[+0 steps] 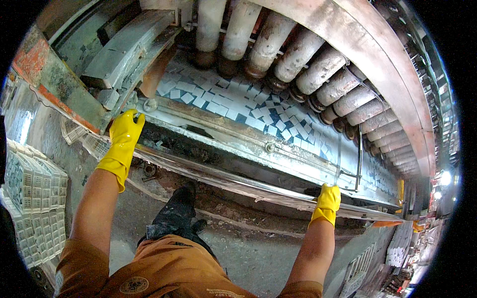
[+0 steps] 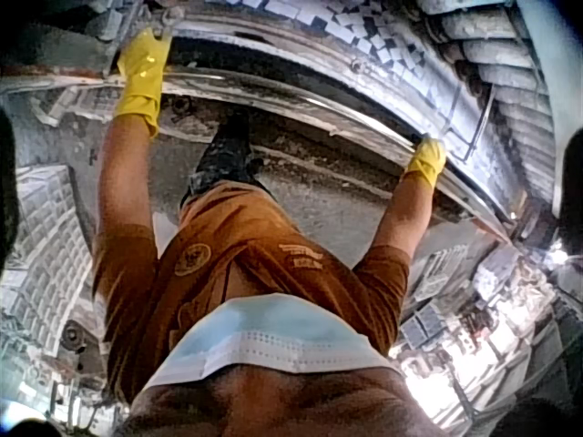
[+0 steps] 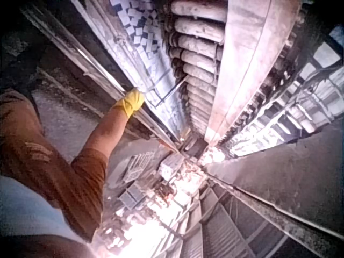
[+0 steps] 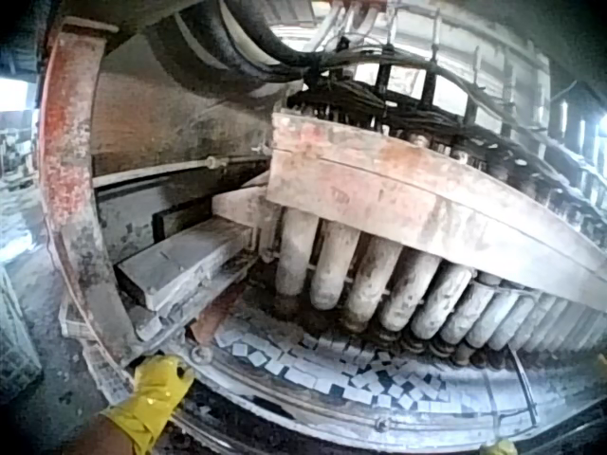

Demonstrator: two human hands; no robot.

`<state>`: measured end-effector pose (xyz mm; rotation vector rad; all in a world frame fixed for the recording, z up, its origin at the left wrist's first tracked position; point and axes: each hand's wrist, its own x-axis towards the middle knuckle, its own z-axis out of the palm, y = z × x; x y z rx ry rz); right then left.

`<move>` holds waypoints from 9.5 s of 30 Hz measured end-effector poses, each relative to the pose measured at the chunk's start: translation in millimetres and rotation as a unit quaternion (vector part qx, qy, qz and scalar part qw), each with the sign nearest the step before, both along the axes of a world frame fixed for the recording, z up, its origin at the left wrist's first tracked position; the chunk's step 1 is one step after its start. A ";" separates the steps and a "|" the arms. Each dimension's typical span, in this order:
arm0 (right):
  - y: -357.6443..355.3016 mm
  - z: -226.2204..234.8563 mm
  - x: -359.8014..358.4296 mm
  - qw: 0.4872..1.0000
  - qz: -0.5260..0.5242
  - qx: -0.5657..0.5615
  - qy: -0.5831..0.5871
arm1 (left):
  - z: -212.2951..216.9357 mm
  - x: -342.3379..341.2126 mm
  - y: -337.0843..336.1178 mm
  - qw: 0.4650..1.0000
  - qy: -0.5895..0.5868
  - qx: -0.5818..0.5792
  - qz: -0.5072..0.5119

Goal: The person operates a large industrial machine with a rotating drum, repeatedly inserting a long metal sheet into the drum's opening. The person then walks to a nearby table and uses a metal tool to arrange small white rectangular blocks inside a blue tray.

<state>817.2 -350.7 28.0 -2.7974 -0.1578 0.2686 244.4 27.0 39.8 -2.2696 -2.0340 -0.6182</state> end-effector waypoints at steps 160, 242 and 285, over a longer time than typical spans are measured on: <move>193.4 -9.3 -126.3 0.988 -0.018 -0.043 -0.149 | -192.5 166.7 295.5 0.903 -0.053 -0.156 -0.397; 299.9 39.8 -71.8 0.992 -0.030 -0.106 -0.056 | -33.2 166.1 348.8 0.853 0.192 -0.411 -0.258; 201.0 7.3 -129.4 0.990 -0.006 -0.074 -0.122 | -137.1 169.3 252.2 0.878 0.243 -0.190 -0.366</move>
